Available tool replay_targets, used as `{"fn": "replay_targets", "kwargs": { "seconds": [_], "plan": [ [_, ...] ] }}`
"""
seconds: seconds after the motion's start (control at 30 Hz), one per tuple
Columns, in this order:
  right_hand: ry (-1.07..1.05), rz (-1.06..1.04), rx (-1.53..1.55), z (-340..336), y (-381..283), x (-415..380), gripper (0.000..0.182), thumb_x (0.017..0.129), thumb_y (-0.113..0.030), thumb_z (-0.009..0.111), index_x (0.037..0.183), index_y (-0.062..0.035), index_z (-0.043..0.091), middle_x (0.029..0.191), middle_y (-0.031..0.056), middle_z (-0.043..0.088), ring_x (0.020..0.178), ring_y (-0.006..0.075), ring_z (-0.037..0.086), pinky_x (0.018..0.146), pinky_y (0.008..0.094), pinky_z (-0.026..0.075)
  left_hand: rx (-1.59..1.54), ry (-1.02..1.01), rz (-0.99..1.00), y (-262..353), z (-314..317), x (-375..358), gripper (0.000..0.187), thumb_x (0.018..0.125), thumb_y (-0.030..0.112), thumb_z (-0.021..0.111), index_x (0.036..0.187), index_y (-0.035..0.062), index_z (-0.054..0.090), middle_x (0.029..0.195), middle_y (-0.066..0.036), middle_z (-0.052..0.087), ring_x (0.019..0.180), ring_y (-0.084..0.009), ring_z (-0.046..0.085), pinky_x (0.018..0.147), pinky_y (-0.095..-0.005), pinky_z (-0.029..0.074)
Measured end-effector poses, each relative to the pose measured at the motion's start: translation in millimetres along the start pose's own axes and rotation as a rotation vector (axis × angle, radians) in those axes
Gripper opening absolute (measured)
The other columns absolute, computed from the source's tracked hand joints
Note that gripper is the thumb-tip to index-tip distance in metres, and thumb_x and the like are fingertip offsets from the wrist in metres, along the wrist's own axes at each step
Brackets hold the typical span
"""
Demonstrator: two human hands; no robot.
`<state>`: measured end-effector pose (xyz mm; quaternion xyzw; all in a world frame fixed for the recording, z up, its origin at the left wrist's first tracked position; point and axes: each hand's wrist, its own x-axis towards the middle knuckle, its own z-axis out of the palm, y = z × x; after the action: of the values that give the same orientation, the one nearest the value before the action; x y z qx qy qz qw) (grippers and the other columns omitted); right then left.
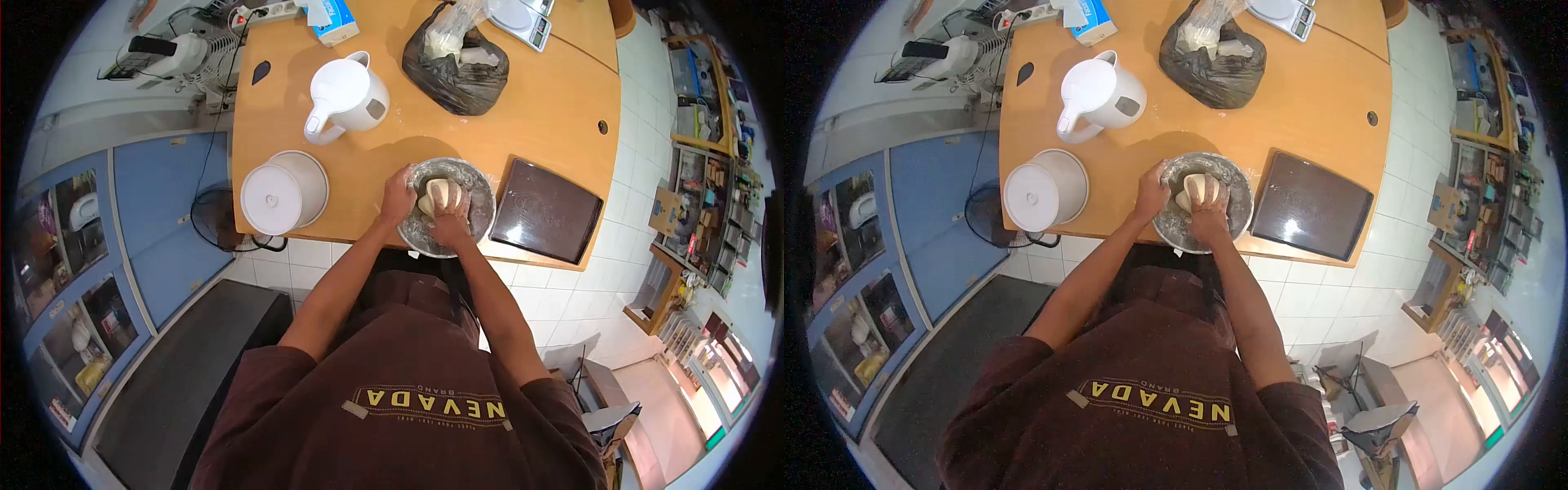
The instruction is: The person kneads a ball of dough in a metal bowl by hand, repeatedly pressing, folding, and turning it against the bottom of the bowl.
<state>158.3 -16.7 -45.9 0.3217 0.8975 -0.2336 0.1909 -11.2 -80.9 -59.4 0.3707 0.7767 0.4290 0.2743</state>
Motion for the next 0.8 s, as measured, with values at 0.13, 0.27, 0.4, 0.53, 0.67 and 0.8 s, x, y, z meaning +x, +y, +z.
{"fn": "replay_targets", "kwargs": {
  "seconds": [0.13,0.27,0.4,0.53,0.67,0.8],
  "plan": [
    [0.060,-0.134,0.049,-17.1,12.9,-1.6,0.115,0.071,-0.030,0.083,0.160,-0.0209,0.011,0.159,0.0257,0.016,0.143,0.0539,0.021,0.116,0.0646,0.023,-0.044,-0.004,-0.018,-0.7,-0.1,3.9,0.055,0.072,-0.010,0.055,0.126,-0.0098,0.059,0.122,-0.030,0.063,0.117,-0.0439,0.060,0.104,-0.0432,0.047],
    [0.126,-0.030,0.176,-47.7,17.6,-0.6,0.114,0.064,-0.026,0.086,0.156,-0.0153,0.021,0.141,0.0256,0.041,0.129,0.0474,0.043,0.101,0.0631,0.042,-0.059,-0.031,-0.030,8.7,-4.9,4.8,0.055,0.072,-0.009,0.055,0.126,-0.0094,0.059,0.121,-0.030,0.064,0.116,-0.0429,0.061,0.103,-0.0433,0.047],
    [0.067,-0.224,-0.026,-46.1,31.4,10.3,0.098,0.064,-0.021,0.083,0.144,0.0009,0.031,0.140,0.0333,0.040,0.127,0.0470,0.046,0.101,0.0549,0.046,-0.023,-0.030,0.000,5.1,-0.5,3.4,0.054,0.072,-0.009,0.055,0.126,-0.0094,0.060,0.119,-0.029,0.065,0.114,-0.0426,0.062,0.102,-0.0437,0.048],
    [-0.186,-0.195,0.240,-40.5,29.2,17.6,0.097,0.062,-0.017,0.082,0.143,0.0053,0.033,0.133,0.0374,0.047,0.128,0.0453,0.049,0.107,0.0470,0.044,-0.050,0.033,0.002,7.5,-0.9,3.7,0.052,0.072,-0.009,0.054,0.124,-0.0090,0.061,0.116,-0.029,0.066,0.112,-0.0436,0.063,0.100,-0.0443,0.049],
    [-0.289,-0.249,0.330,-50.0,24.9,30.0,0.095,0.062,-0.014,0.080,0.143,0.0045,0.034,0.131,0.0331,0.052,0.126,0.0447,0.052,0.108,0.0457,0.043,-0.095,0.046,0.063,17.5,-7.3,4.7,0.049,0.071,-0.009,0.053,0.119,-0.0078,0.063,0.112,-0.029,0.067,0.109,-0.0441,0.064,0.098,-0.0451,0.050],
    [-0.189,-0.343,0.319,-52.1,38.5,56.9,0.090,0.062,-0.016,0.082,0.140,-0.0021,0.038,0.136,0.0287,0.052,0.122,0.0442,0.055,0.104,0.0459,0.046,-0.089,0.055,0.002,17.7,-10.6,10.9,0.048,0.071,-0.009,0.053,0.118,-0.0072,0.063,0.108,-0.029,0.068,0.106,-0.0446,0.065,0.095,-0.0458,0.050]
  ]
}}
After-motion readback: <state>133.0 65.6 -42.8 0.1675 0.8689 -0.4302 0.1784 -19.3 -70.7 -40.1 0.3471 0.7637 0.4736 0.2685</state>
